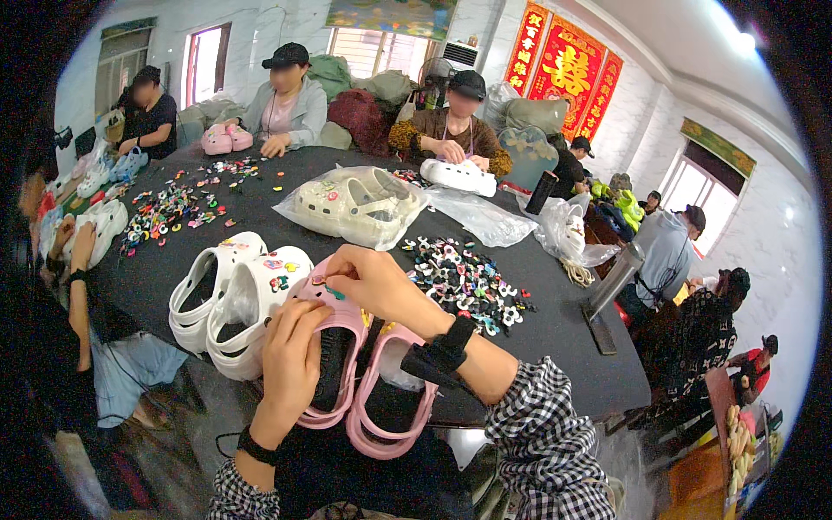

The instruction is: Attaching decorative charms to multiple pairs of clogs.

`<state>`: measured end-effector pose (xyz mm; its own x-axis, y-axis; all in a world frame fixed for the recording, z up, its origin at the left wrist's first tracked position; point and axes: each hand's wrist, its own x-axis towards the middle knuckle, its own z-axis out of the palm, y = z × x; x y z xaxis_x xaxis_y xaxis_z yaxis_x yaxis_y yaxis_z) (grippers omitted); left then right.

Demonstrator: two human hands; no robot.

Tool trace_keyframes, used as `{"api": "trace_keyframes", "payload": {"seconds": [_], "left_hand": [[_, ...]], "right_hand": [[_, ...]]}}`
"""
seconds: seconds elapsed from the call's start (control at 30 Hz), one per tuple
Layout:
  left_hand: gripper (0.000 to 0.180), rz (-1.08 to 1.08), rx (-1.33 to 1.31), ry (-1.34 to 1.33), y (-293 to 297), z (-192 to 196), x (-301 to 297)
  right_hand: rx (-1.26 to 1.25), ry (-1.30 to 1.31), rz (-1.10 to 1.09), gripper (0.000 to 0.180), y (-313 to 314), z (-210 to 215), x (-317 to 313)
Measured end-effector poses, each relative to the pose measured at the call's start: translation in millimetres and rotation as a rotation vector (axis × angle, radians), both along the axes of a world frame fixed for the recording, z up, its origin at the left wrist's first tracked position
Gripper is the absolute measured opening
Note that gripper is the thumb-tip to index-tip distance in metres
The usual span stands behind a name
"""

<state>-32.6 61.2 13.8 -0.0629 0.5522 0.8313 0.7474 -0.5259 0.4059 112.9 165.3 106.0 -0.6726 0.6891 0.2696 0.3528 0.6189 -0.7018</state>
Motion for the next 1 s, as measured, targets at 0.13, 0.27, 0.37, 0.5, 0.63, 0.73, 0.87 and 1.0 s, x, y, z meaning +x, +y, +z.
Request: {"api": "trace_keyframes", "payload": {"seconds": [0.13, 0.27, 0.37, 0.5, 0.63, 0.73, 0.87, 1.0], "left_hand": [[0.034, -0.023, -0.001, -0.017, -2.1, 2.2, -1.2], [0.033, -0.031, -0.008, -0.029, -0.8, -0.4, -1.4], [0.032, -0.038, 0.005, -0.037, -0.3, -0.4, -0.1], [0.030, -0.030, -0.002, -0.036, -1.9, 0.3, -0.1], [0.024, -0.014, 0.014, -0.042, -4.2, 5.9, 2.8], [0.025, -0.022, 0.010, -0.036, -4.1, 5.9, 2.9], [0.031, -0.009, -0.015, 0.006, -4.3, -0.6, 0.6], [0.029, -0.029, -0.018, 0.035, -2.8, 1.9, 0.2]], "right_hand": [[0.188, -0.103, 0.013, 0.012, 1.3, -0.8, 1.4], [0.297, -0.142, -0.018, 0.012, -0.5, 0.0, 1.9], [0.220, -0.086, 0.003, 0.011, -0.3, 2.0, 4.5], [0.173, -0.115, 0.011, 0.012, -3.9, 6.1, 3.6], [0.047, -0.124, 0.040, 0.014, 5.3, 4.0, 12.1], [0.062, -0.153, 0.064, 0.014, 7.2, 5.9, 13.9], [0.109, -0.151, 0.043, 0.016, -1.0, 8.1, 11.3], [0.126, -0.085, -0.026, 0.013, -11.2, 8.2, 9.7]]}}
